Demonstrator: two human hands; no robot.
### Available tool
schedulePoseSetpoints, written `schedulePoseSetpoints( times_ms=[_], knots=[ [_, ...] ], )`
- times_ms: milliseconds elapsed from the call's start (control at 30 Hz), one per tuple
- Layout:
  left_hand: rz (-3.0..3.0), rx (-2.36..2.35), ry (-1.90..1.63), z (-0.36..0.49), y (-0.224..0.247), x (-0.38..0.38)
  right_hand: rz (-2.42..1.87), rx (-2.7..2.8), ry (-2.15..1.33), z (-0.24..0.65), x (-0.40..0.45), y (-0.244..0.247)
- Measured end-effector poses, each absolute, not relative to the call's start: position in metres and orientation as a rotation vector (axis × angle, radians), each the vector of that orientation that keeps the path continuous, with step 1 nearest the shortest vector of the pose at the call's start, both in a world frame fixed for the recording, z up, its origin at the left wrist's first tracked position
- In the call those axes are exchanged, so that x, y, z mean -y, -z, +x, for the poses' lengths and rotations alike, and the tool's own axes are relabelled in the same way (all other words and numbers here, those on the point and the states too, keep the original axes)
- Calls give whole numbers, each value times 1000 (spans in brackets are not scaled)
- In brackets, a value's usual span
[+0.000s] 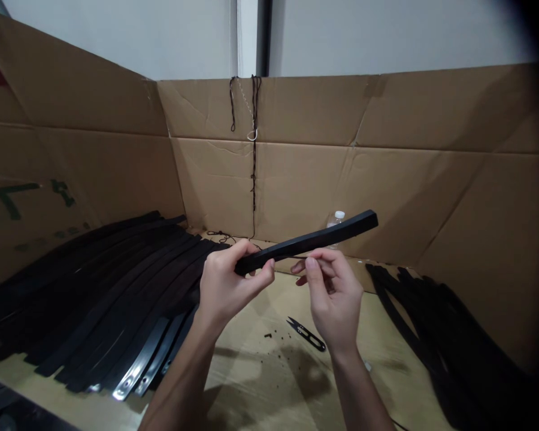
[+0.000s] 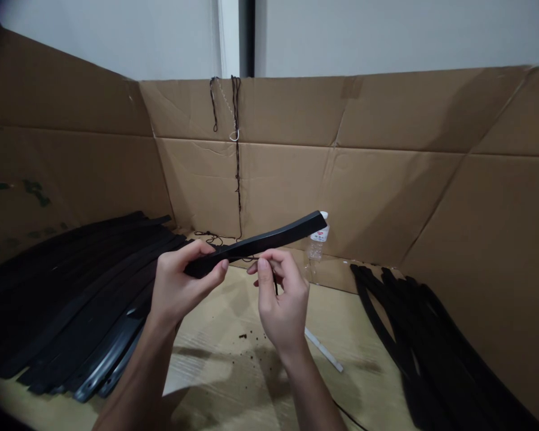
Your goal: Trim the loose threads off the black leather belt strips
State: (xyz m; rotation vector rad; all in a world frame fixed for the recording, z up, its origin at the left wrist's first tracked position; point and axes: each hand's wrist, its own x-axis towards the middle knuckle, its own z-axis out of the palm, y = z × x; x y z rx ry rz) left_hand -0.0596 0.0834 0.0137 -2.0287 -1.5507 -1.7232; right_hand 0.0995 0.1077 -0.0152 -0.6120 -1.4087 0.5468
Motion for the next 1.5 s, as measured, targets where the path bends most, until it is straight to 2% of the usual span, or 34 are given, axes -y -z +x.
schedulePoseSetpoints(
  times_ms=[567,1033,1500],
  knots=[
    [-2009,1544,1558,-63,-15,-81,-659,1469,-542,103,-112,16],
    [-1970,1345,1215,-58,-13,-80,-690,1652,-80,98,-110,15],
    [-1955,1339,1215,-56,-13,-81,-687,1647,-71,98,-110,16]
  ],
)
